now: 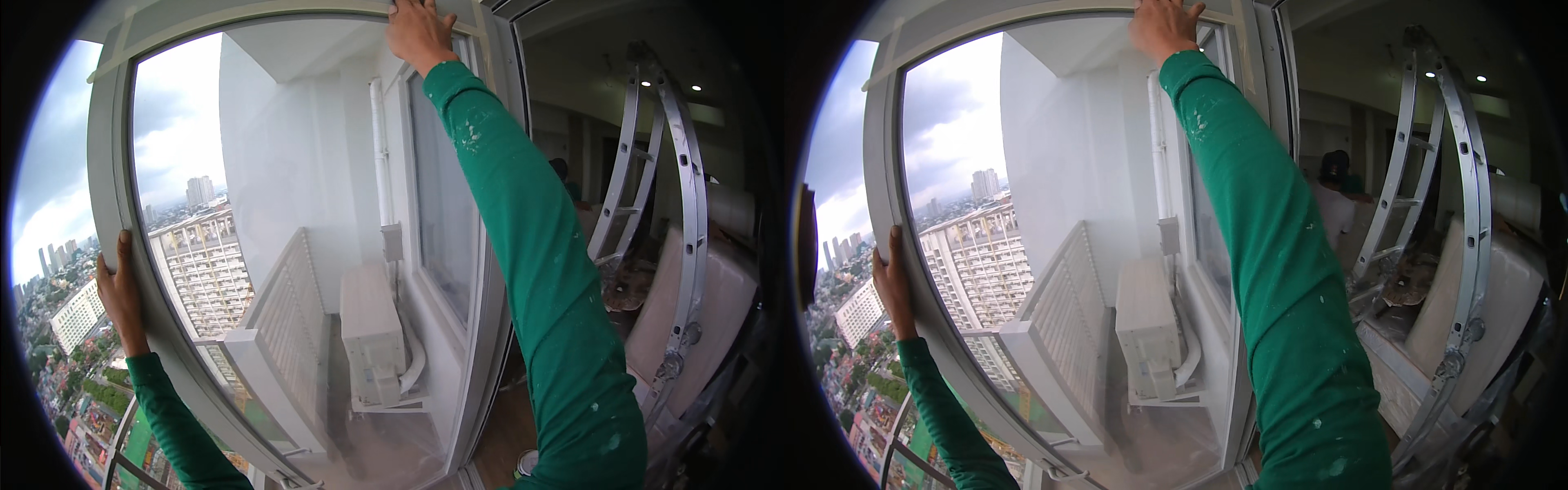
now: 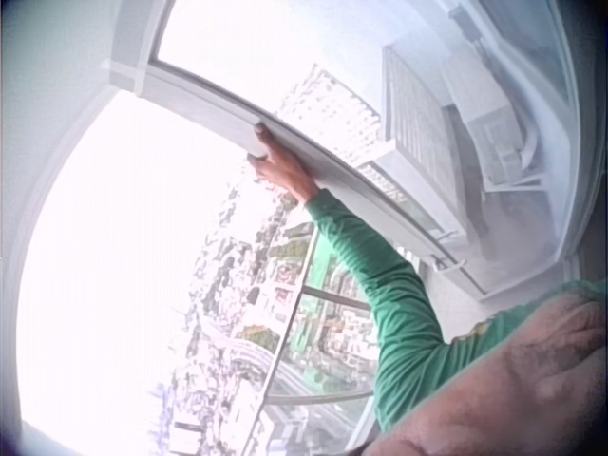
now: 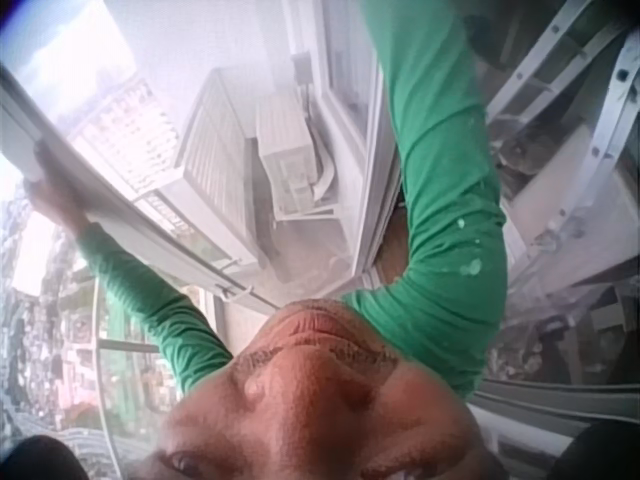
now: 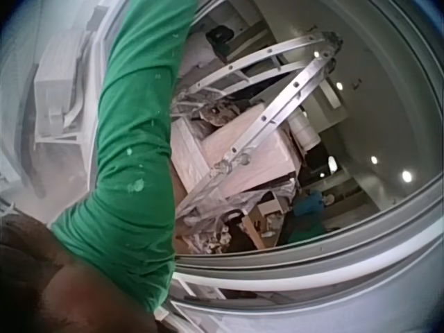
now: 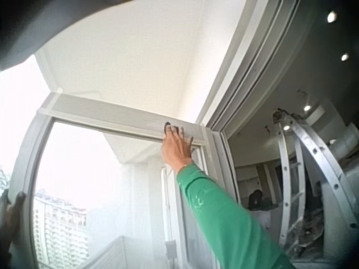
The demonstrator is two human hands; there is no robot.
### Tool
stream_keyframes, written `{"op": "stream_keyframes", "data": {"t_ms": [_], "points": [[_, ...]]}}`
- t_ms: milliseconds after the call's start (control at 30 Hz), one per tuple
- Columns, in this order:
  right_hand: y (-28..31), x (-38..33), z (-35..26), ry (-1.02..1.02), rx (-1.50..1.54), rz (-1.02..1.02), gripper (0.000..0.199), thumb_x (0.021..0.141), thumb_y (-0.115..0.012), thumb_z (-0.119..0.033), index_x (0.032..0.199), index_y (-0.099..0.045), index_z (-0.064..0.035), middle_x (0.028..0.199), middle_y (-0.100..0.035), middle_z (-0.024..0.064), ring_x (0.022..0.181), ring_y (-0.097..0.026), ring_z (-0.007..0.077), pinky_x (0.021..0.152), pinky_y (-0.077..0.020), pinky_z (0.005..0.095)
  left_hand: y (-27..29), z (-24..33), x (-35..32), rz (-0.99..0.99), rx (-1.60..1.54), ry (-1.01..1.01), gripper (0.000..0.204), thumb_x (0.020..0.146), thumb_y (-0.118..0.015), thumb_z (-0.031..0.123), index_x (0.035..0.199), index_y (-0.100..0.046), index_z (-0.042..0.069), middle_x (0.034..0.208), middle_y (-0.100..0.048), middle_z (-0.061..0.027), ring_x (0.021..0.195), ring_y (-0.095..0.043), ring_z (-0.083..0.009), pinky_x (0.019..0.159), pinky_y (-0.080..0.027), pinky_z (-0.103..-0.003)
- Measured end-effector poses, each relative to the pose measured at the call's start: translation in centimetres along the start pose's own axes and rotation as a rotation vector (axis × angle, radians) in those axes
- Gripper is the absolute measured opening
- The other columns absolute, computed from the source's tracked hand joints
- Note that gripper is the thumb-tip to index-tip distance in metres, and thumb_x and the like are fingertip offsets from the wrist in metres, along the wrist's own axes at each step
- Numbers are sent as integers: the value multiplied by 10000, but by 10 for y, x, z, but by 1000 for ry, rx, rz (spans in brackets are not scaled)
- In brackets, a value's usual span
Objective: The person applies adhesive tape to the upper frame of a doorway, pressing it down by hand and using a scraper to smooth it.
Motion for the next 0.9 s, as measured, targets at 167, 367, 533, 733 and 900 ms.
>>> {"op": "stream_keyframes", "data": {"t_ms": [167, 367, 533, 733, 900], "points": [[9, 1, 10, 9, 40, -17, 503, 1068, -402, -240, 1518, -442, -18, 1594, -437, 158, 1496, -347, 397, 1206, -207, 677, 2, 5, -4, 47, 24, -6, 1188, 798, -593, 856, 1513, -436, -79, 1290, -627, -318, 1134, -667, -391, 994, -520, -474], [0, 1, -4, 147, 30, 23, 497, 1071, -382, -233, 1517, -449, -24, 1587, -450, 145, 1504, -332, 402, 1203, -195, 688, 5, 6, -4, 10, -1, 24, 1186, 794, -600, 855, 1512, -443, -75, 1253, -638, -309, 1085, -678, -379, 963, -526, -464], [-2, 10, -5, 67, -66, -24, 502, 1081, -369, -263, 1522, -446, -35, 1589, -452, 137, 1506, -340, 382, 1196, -185, 706, 6, 11, -6, -2, -5, -5, 1180, 798, -594, 856, 1514, -443, -70, 1221, -646, -304, 1062, -687, -368, 932, -539, -462], [0, 12, 4, 42, 24, 10, 502, 1077, -374, -255, 1519, -445, -28, 1587, -453, 143, 1497, -353, 393, 1199, -189, 703, 5, 2, -2, 54, 27, -5, 1183, 792, -594, 859, 1515, -445, -65, 1199, -655, -300, 1055, -691, -371, 917, -546, -465], [5, 4, -22, 176, -29, 54, 499, 1069, -387, -247, 1516, -454, -33, 1583, -460, 141, 1487, -367, 397, 1192, -187, 717, 5, 8, -3, -4, -4, -7, 1203, 782, -593, 868, 1515, -438, -74, 1216, -655, -304, 1079, -688, -377, 939, -540, -473]]}}
Point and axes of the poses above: each hand's wrist, its own x-axis towards the middle knuckle, its own y-axis out of the back of the hand, z = x × y, the point moved 5 cm from there along x, towards the middle knuckle
